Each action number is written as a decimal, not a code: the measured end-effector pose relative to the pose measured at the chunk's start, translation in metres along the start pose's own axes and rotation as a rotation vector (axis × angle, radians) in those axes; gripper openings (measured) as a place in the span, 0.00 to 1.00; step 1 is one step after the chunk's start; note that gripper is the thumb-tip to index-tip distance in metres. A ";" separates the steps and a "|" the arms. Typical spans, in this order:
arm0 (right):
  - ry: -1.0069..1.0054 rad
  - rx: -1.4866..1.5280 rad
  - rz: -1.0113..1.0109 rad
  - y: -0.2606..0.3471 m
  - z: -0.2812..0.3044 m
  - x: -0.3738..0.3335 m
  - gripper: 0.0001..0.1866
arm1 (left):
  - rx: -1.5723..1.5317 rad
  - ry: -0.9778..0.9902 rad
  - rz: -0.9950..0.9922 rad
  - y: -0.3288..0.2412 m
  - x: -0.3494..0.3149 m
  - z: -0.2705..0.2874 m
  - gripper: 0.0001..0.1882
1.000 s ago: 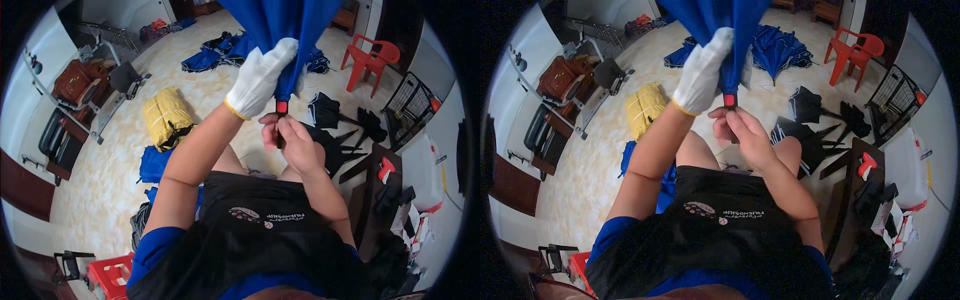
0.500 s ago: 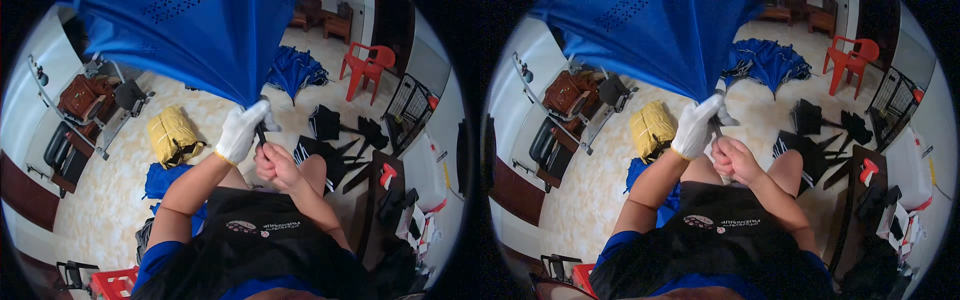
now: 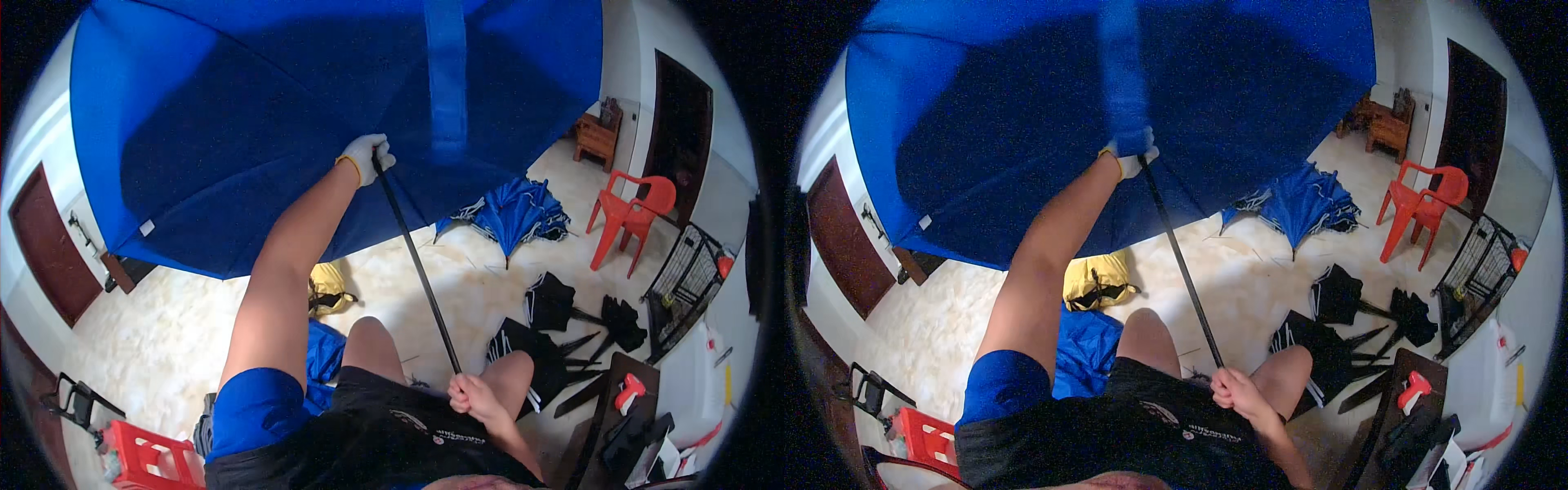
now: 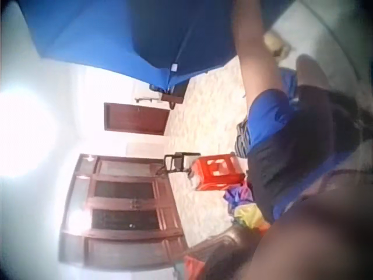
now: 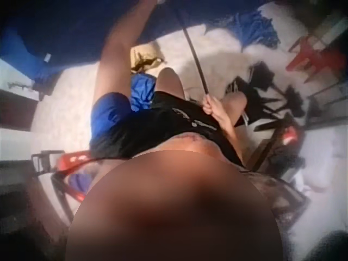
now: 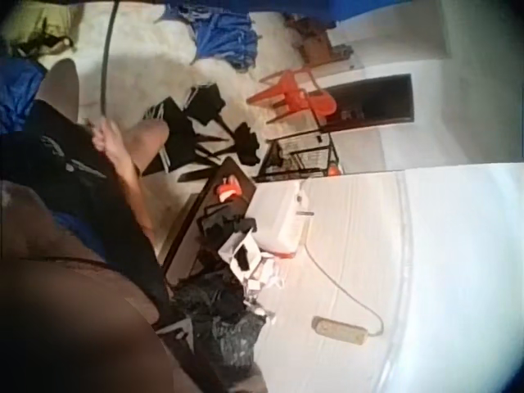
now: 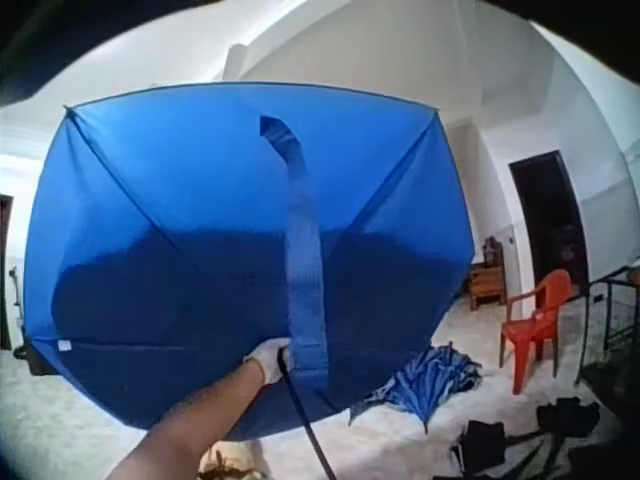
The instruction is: Using a glue gun to bond fabric components onto an umbrella frame.
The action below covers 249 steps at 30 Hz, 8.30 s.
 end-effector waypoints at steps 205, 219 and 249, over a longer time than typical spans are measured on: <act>-0.373 0.364 0.280 0.053 0.140 0.176 0.18 | -0.078 -0.084 0.849 0.338 -0.066 0.121 0.11; -0.419 -0.145 0.247 0.107 0.127 0.167 0.18 | 0.326 -0.239 0.367 0.286 -0.186 0.068 0.08; -0.478 -0.003 0.058 -0.012 0.064 0.120 0.14 | 0.765 -0.302 0.399 0.310 -0.204 0.081 0.07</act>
Point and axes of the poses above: each hand's wrist, its own x-axis towards the middle knuckle, its own z-axis out of the back of the hand, y = z × x, the point moved 7 cm from there along x, towards the middle knuckle, and after that the axes turned 3 degrees about z, right-handed, at the moved point
